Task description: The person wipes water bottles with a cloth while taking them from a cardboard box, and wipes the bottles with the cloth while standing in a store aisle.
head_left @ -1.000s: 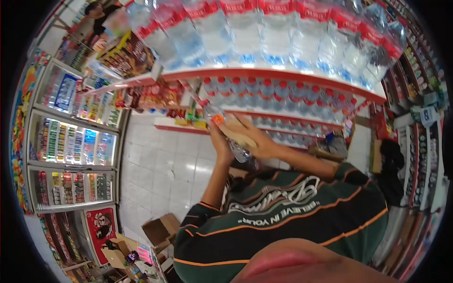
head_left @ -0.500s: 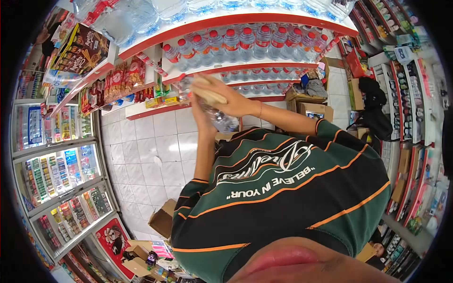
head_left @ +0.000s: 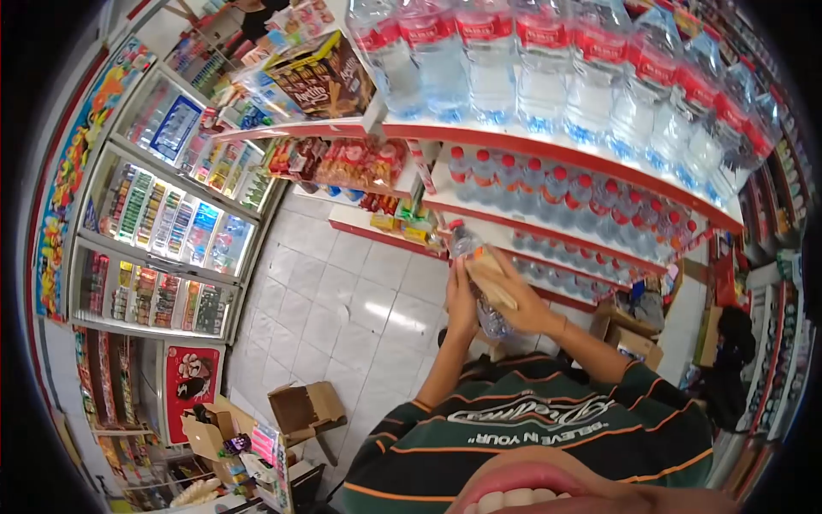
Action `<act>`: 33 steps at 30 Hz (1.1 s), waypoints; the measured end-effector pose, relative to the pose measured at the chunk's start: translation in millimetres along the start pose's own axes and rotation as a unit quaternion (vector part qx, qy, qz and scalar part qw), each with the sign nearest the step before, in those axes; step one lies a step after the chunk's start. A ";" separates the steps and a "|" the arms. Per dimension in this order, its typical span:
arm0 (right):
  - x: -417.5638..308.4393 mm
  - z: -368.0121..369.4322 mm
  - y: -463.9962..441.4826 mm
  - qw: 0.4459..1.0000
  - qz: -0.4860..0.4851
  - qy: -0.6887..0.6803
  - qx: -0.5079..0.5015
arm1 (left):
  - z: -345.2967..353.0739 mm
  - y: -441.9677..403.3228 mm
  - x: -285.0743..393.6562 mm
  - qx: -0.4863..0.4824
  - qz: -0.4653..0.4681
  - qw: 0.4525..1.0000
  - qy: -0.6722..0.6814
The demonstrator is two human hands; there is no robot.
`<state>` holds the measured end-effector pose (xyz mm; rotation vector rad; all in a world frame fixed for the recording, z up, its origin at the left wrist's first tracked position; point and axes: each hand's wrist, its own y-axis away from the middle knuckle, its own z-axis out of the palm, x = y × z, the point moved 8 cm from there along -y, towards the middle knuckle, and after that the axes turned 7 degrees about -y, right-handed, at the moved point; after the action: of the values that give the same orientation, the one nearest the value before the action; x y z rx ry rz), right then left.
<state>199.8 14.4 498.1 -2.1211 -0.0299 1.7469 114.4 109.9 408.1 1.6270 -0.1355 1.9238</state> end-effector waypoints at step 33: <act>-19.3 8.7 -53.6 0.996 -0.030 -0.077 -0.040 | -51.3 -17.4 15.4 -0.042 -0.029 0.987 0.154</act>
<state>199.5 61.3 531.5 -2.0141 -0.2073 1.8989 78.1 152.8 404.8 1.2472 -0.0436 2.0687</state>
